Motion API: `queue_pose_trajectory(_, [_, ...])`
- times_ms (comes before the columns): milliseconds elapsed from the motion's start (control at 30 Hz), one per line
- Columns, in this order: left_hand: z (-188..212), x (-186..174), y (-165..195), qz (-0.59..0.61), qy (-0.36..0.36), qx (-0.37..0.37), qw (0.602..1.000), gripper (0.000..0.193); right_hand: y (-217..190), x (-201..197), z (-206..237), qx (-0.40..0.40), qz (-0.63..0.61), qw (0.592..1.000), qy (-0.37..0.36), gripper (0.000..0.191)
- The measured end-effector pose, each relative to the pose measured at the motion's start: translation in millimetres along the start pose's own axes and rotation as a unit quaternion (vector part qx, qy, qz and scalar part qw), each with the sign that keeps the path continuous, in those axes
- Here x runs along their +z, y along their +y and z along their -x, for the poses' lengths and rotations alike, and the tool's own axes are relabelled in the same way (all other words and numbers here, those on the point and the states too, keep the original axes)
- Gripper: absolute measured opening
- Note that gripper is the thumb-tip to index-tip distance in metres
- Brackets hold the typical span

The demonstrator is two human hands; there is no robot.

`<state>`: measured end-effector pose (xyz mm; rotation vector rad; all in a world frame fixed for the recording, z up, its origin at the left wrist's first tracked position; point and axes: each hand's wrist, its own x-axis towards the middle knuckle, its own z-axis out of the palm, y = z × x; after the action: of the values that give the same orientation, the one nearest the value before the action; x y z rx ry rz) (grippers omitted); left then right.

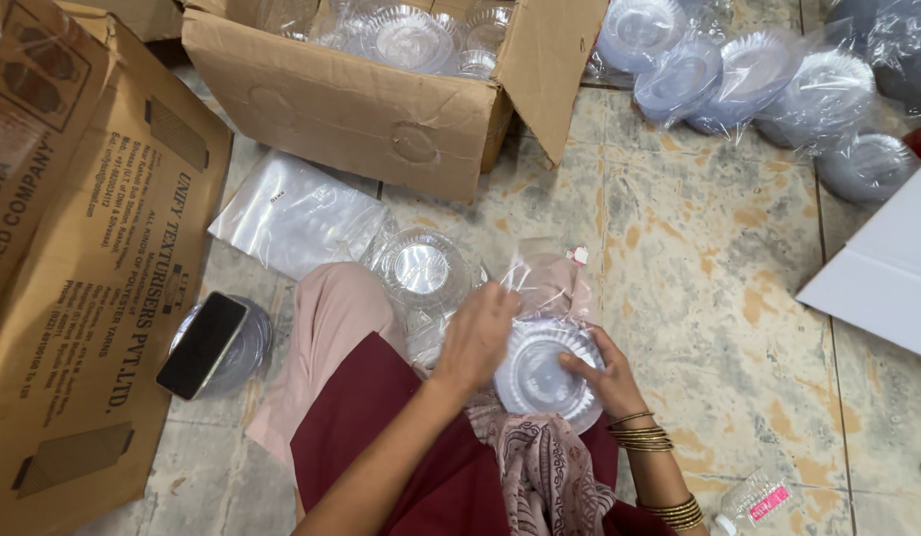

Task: The person sits on the floor and packs clear plastic plates into small plastic bags. They pick up plates from a cardboard box, place them into bags, and set the filled bags aside. The process is repeated multiple times.

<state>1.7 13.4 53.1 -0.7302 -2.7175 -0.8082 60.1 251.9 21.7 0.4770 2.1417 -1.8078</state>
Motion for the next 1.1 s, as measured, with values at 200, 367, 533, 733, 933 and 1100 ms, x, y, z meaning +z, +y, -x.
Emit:
queue_pose_trajectory(200, [8, -2, -31, -0.004, -0.027, -0.151, 0.988, 0.011, 5, -4, 0, -0.042, -0.048, 0.998, 0.001, 0.062])
queue_pose_trajectory(367, [-1, 4, -25, 0.056, -0.068, -0.225, 0.97, 0.053, 12, -8, -4, -0.059, -0.037, 0.997, -0.024, 0.064])
queue_pose_trajectory(533, [-16, 24, -41, 0.078, 0.027, -0.188, 0.979, 0.038, 23, -11, -11, -0.014, -0.064, 0.997, -0.048, 0.068])
queue_pose_trajectory(733, [-9, 38, -36, 0.183, 0.046, -0.169, 0.967, 0.026, 29, -16, -12, -0.002, -0.048, 0.998, -0.031, 0.071])
queue_pose_trajectory(933, [-26, 40, -32, 0.15, 0.045, -0.153, 0.976, 0.058, 21, -14, -14, -0.003, 0.013, 0.998, -0.064, 0.072])
queue_pose_trajectory(1100, [-36, 54, -27, 0.15, -0.006, -0.189, 0.97, 0.034, 9, -10, -11, 0.015, -0.003, 0.995, -0.098, 0.066])
